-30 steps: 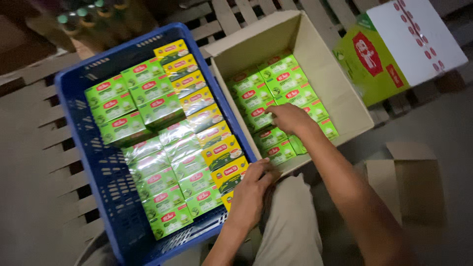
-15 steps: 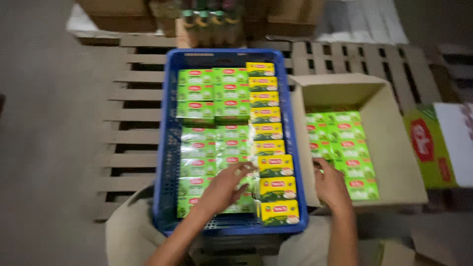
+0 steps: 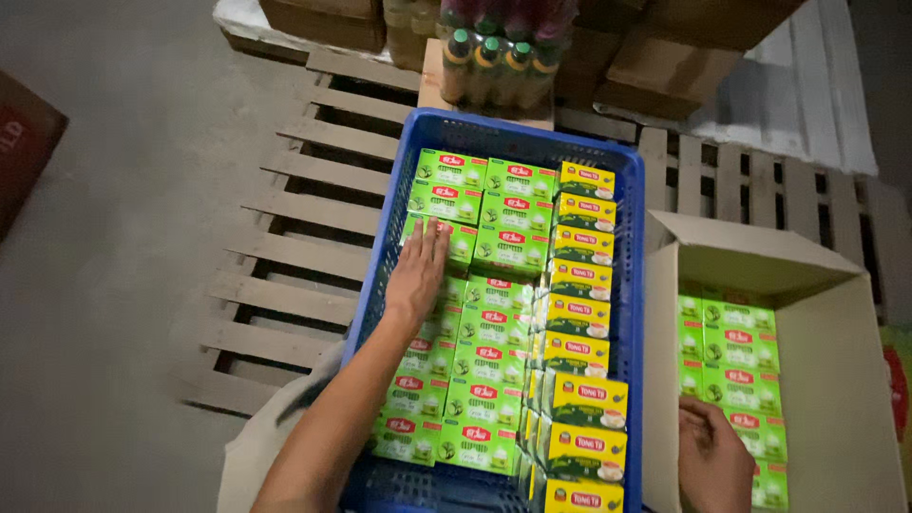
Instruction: The person transfers small green and yellow boxes from a blue basket on their lap into a cardboard box. They pick up the boxes one by one and place them neatly in rows inside the cardboard box.
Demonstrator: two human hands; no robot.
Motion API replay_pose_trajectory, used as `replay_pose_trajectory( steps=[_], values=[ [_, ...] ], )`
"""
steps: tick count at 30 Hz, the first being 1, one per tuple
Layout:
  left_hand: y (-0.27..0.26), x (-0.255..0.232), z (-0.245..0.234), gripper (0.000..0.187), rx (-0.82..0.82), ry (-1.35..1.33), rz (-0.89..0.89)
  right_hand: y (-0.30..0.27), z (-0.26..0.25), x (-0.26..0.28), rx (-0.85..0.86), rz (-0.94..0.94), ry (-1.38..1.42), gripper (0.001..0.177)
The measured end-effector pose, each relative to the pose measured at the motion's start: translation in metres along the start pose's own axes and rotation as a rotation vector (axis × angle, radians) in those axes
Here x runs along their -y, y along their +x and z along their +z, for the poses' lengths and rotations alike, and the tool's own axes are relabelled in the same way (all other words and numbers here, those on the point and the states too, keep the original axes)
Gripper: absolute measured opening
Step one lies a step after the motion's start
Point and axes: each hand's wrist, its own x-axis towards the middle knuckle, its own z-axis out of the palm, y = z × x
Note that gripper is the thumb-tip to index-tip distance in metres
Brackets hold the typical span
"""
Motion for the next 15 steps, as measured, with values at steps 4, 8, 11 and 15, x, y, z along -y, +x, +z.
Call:
replay_pose_trajectory(
  steps=[4,8,11,15],
  values=[
    [0.016,0.003,0.008,0.097,0.053,0.006,0.021,-0.005,0.009,0.011,-0.094,0.004,-0.101,0.026],
    [0.004,-0.006,0.011,0.096,0.091,-0.057,-0.077,0.000,0.017,-0.014,-0.183,-0.077,0.029,0.028],
    [-0.008,-0.010,0.006,0.090,0.020,-0.020,-0.124,0.008,0.019,-0.037,-0.143,-0.078,0.104,0.030],
    [-0.005,-0.007,-0.005,0.080,0.077,0.188,-0.114,-0.002,0.014,-0.011,-0.133,-0.014,0.029,0.033]
  ],
)
